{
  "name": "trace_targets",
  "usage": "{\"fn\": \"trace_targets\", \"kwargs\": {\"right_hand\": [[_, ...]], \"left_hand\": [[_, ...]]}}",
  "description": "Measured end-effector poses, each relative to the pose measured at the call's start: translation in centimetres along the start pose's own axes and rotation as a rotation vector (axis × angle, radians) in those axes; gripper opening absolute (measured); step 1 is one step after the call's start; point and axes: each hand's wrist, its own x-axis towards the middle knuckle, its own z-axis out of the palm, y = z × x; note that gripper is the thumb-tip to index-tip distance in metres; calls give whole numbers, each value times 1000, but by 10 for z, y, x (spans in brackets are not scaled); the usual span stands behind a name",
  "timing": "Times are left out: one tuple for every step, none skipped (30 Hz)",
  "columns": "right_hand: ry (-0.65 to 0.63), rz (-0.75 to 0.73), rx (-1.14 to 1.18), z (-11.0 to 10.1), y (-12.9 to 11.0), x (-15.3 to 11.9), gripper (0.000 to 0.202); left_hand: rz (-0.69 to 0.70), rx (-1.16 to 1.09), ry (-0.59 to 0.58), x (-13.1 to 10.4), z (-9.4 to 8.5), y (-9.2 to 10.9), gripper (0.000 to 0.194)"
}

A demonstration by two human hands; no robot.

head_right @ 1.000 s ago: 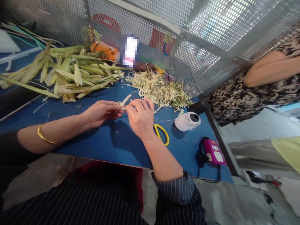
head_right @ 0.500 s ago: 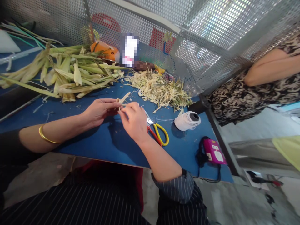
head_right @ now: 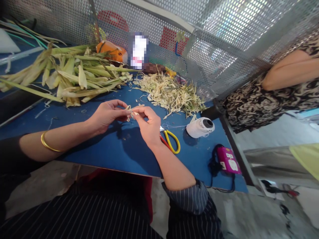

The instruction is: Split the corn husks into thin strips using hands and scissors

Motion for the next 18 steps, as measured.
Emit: {"fn": "trace_targets", "kwargs": {"right_hand": [[-7, -18, -12, -1, -1, 0, 5], [-15, -21, -16, -1, -1, 0, 5], [-24, -10, -5, -2, -1, 1, 6], [-37, 10, 16, -2, -1, 1, 6], [-52, 35, 47, -2, -1, 1, 8], [-67, 60, 84, -1, 0, 1, 9], [-74, 83, 120, -1, 1, 2, 10], [-68, 104, 149, -1, 1, 2, 10], [-52, 124, 167, 0, 2, 3, 9], [-30, 143, 177, 0, 4, 3, 8], [-9, 160, 182, 0, 5, 3, 9], [5, 173, 183, -1, 6, 4, 11], [11, 180, 179, -1, 6, 4, 13], [11, 185, 175, -1, 7, 5, 14], [7, 190, 171, -2, 7, 5, 14], [2, 198, 167, -2, 6, 5, 15], [0, 210, 162, -2, 6, 5, 15], [0, 227, 158, -2, 5, 5, 14]], "left_hand": [[10, 11, -12, 0, 0, 0, 38], [19, 22, -25, -1, 0, 0, 38], [27, 34, -37, -1, 1, 0, 38], [33, 47, -47, -1, 1, 0, 38], [39, 59, -58, -1, 1, -1, 37], [45, 71, -69, -1, 1, -1, 36], [51, 81, -79, -2, 1, -2, 35], [57, 88, -88, -2, 1, -2, 35], [63, 93, -95, -2, 0, -3, 35], [69, 98, -101, -2, 0, -3, 34], [74, 103, -107, -1, 0, -4, 33], [79, 111, -111, -1, 0, -4, 32], [85, 121, -116, -1, 0, -4, 30], [91, 132, -120, -1, 0, -4, 29], [99, 143, -121, -1, 0, -4, 28], [106, 155, -119, -1, 0, -4, 27], [115, 166, -115, -1, 0, -4, 27], [126, 179, -113, -1, 0, -5, 27]]}}
